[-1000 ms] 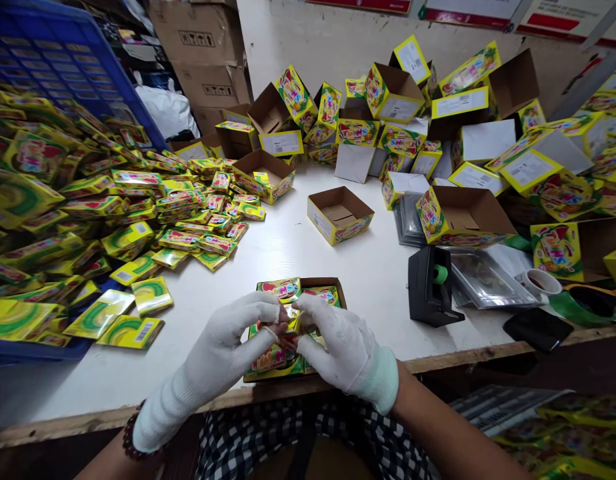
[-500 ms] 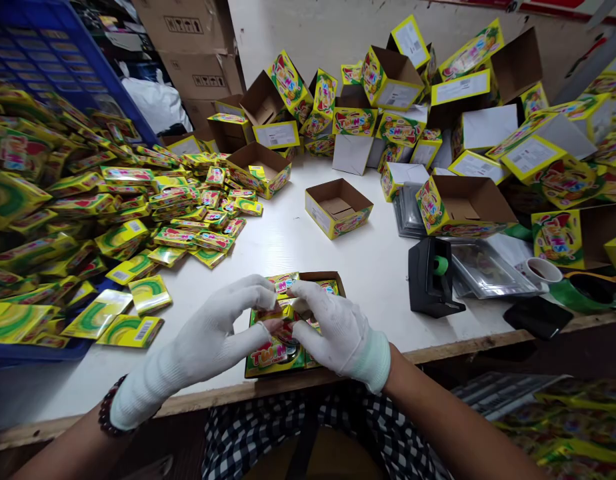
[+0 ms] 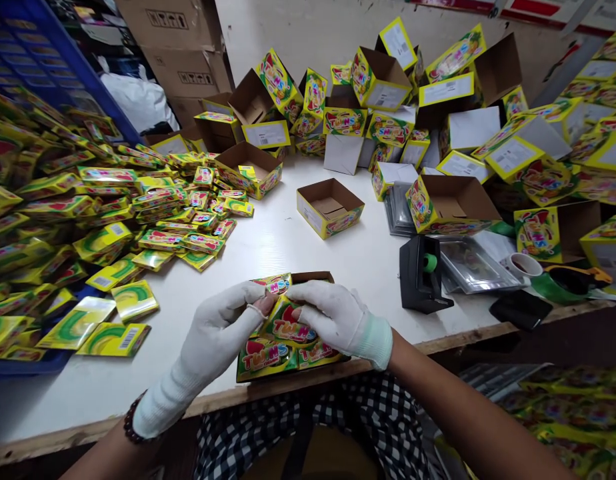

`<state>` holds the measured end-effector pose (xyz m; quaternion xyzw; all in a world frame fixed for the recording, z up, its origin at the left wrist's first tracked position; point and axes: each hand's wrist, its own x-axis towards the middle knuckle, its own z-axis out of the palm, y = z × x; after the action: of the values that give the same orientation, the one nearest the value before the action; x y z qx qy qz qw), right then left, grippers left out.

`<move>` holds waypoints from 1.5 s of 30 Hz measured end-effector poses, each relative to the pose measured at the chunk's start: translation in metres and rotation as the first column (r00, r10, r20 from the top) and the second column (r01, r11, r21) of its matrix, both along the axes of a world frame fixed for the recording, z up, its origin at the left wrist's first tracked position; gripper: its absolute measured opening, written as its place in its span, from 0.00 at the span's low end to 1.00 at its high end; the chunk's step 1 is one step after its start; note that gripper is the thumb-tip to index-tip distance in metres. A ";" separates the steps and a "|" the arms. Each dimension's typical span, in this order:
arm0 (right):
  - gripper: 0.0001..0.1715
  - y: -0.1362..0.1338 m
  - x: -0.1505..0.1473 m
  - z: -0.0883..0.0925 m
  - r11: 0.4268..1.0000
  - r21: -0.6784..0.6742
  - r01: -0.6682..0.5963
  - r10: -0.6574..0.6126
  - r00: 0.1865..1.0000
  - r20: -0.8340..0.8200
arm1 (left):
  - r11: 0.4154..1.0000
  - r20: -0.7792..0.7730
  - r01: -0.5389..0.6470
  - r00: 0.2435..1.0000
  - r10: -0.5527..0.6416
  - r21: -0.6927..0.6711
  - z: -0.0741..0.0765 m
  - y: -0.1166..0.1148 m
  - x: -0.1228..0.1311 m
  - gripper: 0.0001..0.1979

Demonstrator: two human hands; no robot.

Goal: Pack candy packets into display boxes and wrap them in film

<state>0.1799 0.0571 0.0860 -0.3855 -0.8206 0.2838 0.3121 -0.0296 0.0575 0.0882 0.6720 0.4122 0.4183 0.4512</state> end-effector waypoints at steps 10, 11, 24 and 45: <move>0.16 -0.005 0.003 -0.005 0.990 0.102 -0.096 0.098 0.995 -0.007 | 0.923 0.189 0.156 0.978 -0.093 -0.352 0.006 -0.002 -0.009 0.08; 0.16 -0.005 0.003 -0.005 0.990 0.099 -0.098 0.099 0.995 -0.006 | 0.909 0.199 0.175 0.974 -0.105 -0.379 0.006 -0.002 -0.009 0.08; 0.13 -0.004 -0.003 0.002 0.997 -0.075 0.017 -0.024 0.995 -0.099 | 0.911 0.340 0.075 0.937 0.074 -0.406 -0.011 -0.014 -0.003 0.22; 0.15 0.041 -0.007 -0.049 0.996 -0.085 0.025 0.048 0.665 0.745 | 0.948 -0.436 -0.075 0.875 0.211 0.309 -0.084 -0.010 -0.026 0.22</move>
<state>0.1728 0.0983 0.0367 -0.4761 -0.8655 0.1389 -0.0702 -0.0556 0.0479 0.0040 0.7771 0.4930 0.3324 0.2065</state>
